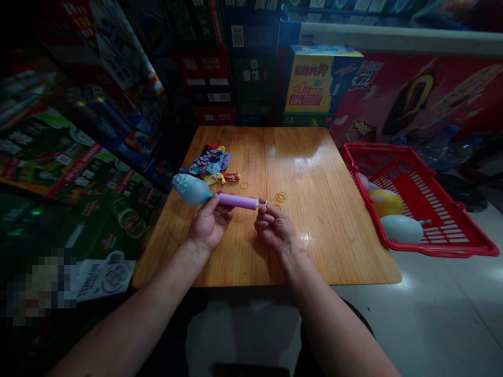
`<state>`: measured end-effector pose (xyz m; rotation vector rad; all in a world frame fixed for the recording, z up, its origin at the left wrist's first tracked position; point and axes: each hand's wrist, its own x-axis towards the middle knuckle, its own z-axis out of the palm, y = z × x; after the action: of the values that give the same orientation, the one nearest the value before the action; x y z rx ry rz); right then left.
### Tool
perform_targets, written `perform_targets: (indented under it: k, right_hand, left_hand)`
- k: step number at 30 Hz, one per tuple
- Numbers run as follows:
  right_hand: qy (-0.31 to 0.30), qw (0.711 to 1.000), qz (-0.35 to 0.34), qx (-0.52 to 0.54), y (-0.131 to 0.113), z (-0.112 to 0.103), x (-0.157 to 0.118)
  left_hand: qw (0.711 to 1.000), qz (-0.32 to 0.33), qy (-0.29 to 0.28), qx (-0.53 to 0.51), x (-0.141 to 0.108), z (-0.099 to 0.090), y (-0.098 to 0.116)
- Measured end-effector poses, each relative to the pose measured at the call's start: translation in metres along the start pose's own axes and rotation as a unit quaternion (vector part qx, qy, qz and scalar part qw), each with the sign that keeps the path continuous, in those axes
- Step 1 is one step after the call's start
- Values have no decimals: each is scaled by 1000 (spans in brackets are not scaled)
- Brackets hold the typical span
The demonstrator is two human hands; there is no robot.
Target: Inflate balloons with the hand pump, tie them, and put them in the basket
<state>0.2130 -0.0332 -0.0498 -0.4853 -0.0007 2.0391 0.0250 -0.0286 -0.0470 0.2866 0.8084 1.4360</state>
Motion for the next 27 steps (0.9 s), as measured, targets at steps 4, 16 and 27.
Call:
perform_targets:
  k: [4, 16, 27]
  right_hand:
    - [-14, 999, -19, -30, -21, 5, -2]
    - [-26, 998, -12, -52, 12, 10, 0]
    - [-13, 1000, -7, -25, -16, 11, -2]
  left_hand:
    - [999, 17, 26, -12, 12, -3, 25]
    - [1000, 7, 19, -8, -6, 3, 1]
    - [998, 60, 12, -29, 0, -2, 17]
